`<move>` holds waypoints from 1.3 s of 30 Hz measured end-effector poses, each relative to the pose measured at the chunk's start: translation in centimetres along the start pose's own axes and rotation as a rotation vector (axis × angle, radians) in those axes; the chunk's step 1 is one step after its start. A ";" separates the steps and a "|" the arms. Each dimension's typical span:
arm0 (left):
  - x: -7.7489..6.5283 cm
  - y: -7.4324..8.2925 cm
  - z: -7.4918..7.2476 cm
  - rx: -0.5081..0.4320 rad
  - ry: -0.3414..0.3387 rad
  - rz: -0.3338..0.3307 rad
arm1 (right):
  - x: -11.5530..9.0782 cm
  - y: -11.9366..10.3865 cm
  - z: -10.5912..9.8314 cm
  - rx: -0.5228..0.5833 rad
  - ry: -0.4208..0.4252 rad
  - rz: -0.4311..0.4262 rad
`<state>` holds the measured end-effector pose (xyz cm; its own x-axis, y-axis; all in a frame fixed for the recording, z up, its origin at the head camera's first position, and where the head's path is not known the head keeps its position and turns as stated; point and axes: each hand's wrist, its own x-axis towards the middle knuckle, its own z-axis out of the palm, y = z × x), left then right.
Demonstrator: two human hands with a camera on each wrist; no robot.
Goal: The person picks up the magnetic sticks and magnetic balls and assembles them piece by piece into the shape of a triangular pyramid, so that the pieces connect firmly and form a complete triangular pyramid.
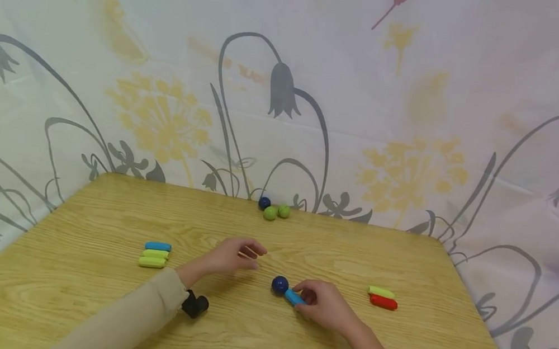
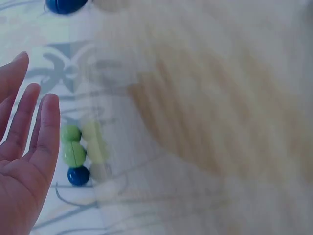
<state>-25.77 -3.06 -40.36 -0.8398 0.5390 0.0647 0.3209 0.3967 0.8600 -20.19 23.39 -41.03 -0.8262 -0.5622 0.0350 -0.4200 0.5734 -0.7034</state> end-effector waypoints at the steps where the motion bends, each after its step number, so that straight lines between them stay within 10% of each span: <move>1: 0.2 -0.1 -0.3 0.000 0.008 0.000 | 0.0 0.1 0.0 -0.005 0.000 0.004; 13: 0.5 -0.7 -2.8 0.000 0.140 -0.001 | 0.0 0.3 0.1 -0.019 -0.001 0.029; 39: -8.5 -4.6 -11.7 0.133 0.155 -0.022 | -0.2 -0.1 0.1 -0.016 -0.011 0.038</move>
<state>-25.23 -18.11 -38.97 -0.9013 0.4124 0.1328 0.3483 0.5073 0.7883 -19.96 23.43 -41.05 -0.8376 -0.5463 0.0011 -0.3947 0.6037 -0.6926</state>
